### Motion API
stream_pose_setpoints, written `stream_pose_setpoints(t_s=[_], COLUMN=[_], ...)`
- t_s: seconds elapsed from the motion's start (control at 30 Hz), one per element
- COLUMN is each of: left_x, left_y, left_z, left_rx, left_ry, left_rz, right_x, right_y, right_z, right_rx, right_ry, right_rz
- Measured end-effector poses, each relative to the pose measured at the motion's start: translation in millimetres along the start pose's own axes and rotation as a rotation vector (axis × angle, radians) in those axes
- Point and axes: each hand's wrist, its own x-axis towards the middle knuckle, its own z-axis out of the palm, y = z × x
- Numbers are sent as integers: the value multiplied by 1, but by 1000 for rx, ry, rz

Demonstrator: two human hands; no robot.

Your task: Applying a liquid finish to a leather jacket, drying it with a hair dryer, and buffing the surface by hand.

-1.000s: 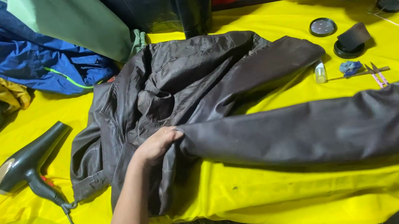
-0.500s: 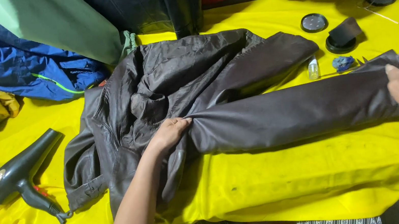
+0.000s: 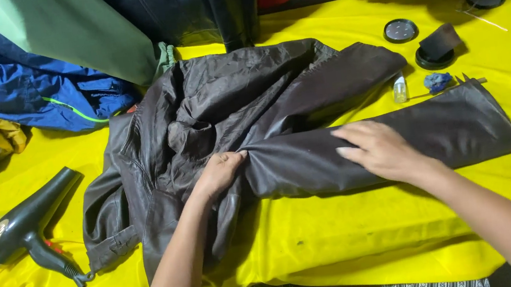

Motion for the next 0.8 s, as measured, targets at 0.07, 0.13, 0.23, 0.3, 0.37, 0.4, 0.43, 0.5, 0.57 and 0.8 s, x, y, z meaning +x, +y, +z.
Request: stream_pose_setpoints(t_s=[0.07, 0.13, 0.23, 0.3, 0.37, 0.4, 0.43, 0.5, 0.57, 0.8], left_x=[-26, -67, -121, -120, -83, -63, -46, -5, 22, 125], left_y=[17, 52, 116, 138, 148, 155, 156, 165, 175, 127], left_z=[2, -3, -16, -23, -8, 1, 15, 43, 76, 128], left_rx=[71, 145, 248, 313, 402, 490, 488, 609, 767, 963], left_ry=[25, 50, -289, -336, -196, -61, -61, -52, 1, 291], left_rz=[76, 147, 302, 378, 426, 481, 483, 501, 487, 466], right_x=[20, 35, 39, 29, 12, 3, -4, -12, -18, -37], right_y=[0, 6, 1, -31, -41, -45, -41, -28, -35, -37], right_z=[7, 16, 19, 0, 5, 5, 13, 25, 21, 19], right_rx=[14, 32, 158, 272, 282, 289, 287, 132, 71, 52], right_ry=[-107, -215, -309, -433, -384, -325, -325, -308, -311, -314], right_rz=[11, 22, 127, 156, 2, -145, -144, -255, -254, -177])
